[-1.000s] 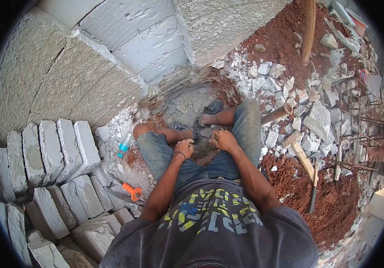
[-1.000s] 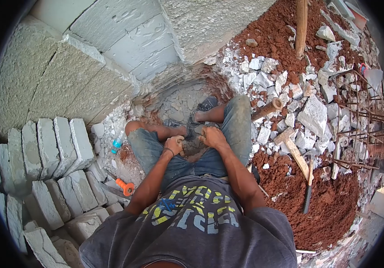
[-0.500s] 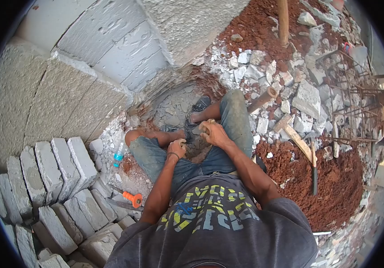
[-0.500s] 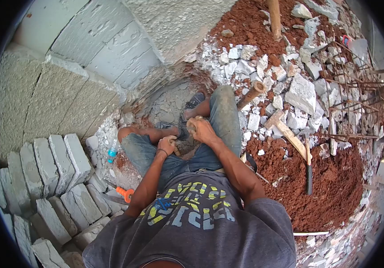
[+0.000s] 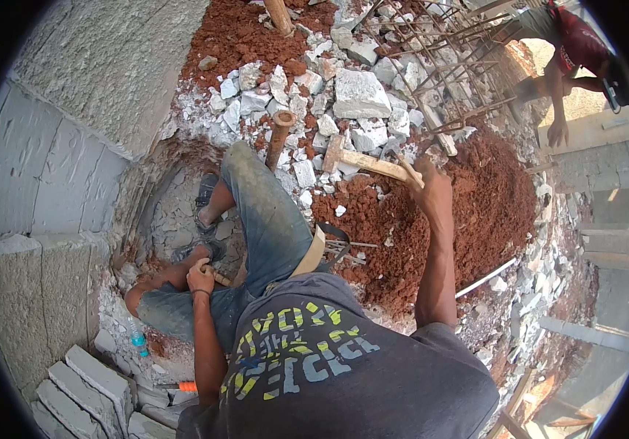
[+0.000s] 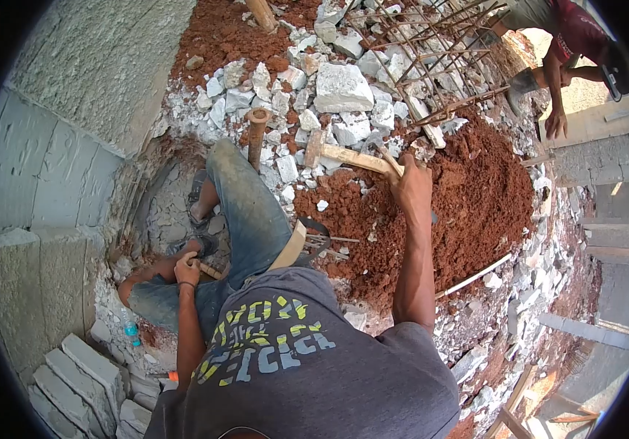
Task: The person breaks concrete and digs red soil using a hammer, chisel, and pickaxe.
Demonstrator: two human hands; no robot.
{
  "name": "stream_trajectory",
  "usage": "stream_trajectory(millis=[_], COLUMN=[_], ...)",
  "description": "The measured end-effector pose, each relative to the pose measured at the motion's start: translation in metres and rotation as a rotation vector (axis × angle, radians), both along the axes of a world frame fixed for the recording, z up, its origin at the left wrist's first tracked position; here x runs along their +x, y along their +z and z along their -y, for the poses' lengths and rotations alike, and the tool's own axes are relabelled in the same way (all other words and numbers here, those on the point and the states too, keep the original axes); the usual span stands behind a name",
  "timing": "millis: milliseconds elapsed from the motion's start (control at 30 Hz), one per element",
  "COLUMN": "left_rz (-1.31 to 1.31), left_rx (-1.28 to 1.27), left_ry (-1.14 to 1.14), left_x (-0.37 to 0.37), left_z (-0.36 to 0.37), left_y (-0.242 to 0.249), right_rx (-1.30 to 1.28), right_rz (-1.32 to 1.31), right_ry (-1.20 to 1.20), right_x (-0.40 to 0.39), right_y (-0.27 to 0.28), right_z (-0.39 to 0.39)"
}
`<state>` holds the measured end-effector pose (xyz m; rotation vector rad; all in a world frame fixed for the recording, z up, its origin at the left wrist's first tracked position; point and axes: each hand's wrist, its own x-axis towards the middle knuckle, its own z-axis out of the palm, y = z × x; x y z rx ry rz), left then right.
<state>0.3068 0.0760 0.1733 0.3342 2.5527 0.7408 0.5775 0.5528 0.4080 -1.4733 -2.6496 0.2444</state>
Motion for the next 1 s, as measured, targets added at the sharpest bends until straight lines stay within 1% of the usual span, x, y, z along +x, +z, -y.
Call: stream_trajectory(millis=[33, 67, 133, 200, 267, 333, 367, 400, 433, 467, 500, 533, 567, 600, 633, 667, 700, 733, 767, 833, 867, 900, 933, 967, 1000], left_rz=[-0.002, -0.031, -0.061, -0.052, -0.068, 0.031, 0.009, 0.048, 0.036, 0.054, -0.034, -0.082, -0.087, -0.098, -0.109, -0.231, -0.352, -0.427, -0.466, -0.648, -0.640, -0.786, -0.702, -0.589, -0.342], left_rx=[0.001, 0.019, 0.025, 0.009, 0.018, 0.063, 0.040, 0.085, 0.124, 0.147, 0.182, 0.224, 0.374, 0.530, 0.514, 0.591, 0.667, 0.674, 0.597, 0.392, 0.229, -0.125, -0.266, -0.523, -0.613], left_ry=[0.013, -0.010, -0.008, 0.000, 0.014, 0.084, 0.086, 0.107, 0.095, 0.143, 0.147, 0.209, 0.333, 0.447, 0.487, 0.582, 0.669, 0.741, 0.838, 0.930, 1.007, 0.922, 0.953, 0.924, 0.920], left_x=[-0.001, -0.001, 0.000, 0.001, 0.001, 0.003, 0.004, 0.004, 0.004, 0.004, 0.003, 0.004, 0.005, 0.006, 0.006, 0.005, 0.005, 0.004, 0.002, 0.004, 0.010, 0.017, 0.028, 0.040, 0.053], left_z=[0.000, 0.001, 0.004, 0.001, 0.004, 0.002, 0.003, 0.003, 0.002, 0.001, 0.004, 0.005, 0.005, 0.009, 0.021, 0.029, 0.036, 0.053, 0.070, 0.119, 0.142, 0.175, 0.198, 0.217, 0.228], left_y=[-0.002, -0.005, -0.004, 0.003, -0.001, 0.014, 0.011, 0.017, 0.018, 0.022, 0.018, 0.021, 0.029, 0.044, 0.062, 0.081, 0.095, 0.104, 0.121, 0.128, 0.139, 0.135, 0.140, 0.146, 0.158], right_rx=[0.124, 0.078, 0.110, 0.066, 0.074, 0.129, 0.111, 0.064, 0.085, -0.011, -0.093, -0.125, -0.085, -0.160, -0.133, -0.153, -0.035, 0.086, 0.083, 0.020, 0.021, -0.161, -0.315, -0.445, -0.513], right_rz=[0.016, 0.036, 0.265, 0.298, 0.280, 0.312, 0.369, 0.395, 0.321, 0.317, 0.233, 0.295, 0.131, 0.140, 0.148, 0.112, 0.122, 0.126, 0.130, -0.023, -0.021, -0.312, -0.627, -0.813, -0.938], right_ry=[0.072, 0.010, 0.021, 0.043, 0.027, 0.095, 0.165, 0.137, 0.253, 0.226, 0.276, 0.291, 0.300, 0.199, 0.162, 0.083, 0.122, 0.157, 0.180, 0.030, 0.039, -0.021, -0.100, -0.091, -0.058], right_x=[0.017, 0.022, 0.034, 0.042, 0.049, 0.046, 0.039, 0.035, 0.043, 0.038, 0.045, 0.048, 0.062, 0.059, 0.049, 0.044, 0.046, 0.045, 0.036, 0.018, 0.000, -0.030, -0.057, -0.070, -0.100], right_y=[-0.009, -0.011, -0.028, -0.045, -0.067, -0.068, -0.054, -0.051, -0.064, -0.059, -0.064, -0.065, -0.076, -0.070, -0.054, -0.045, -0.048, -0.050, -0.049, -0.036, -0.018, 0.007, 0.024, 0.019, 0.035], right_z=[-0.011, -0.015, -0.025, -0.034, -0.051, -0.057, -0.052, -0.050, -0.062, -0.060, -0.070, -0.076, -0.082, -0.079, -0.058, -0.054, -0.060, -0.066, -0.065, -0.051, -0.021, 0.028, 0.058, 0.062, 0.093])
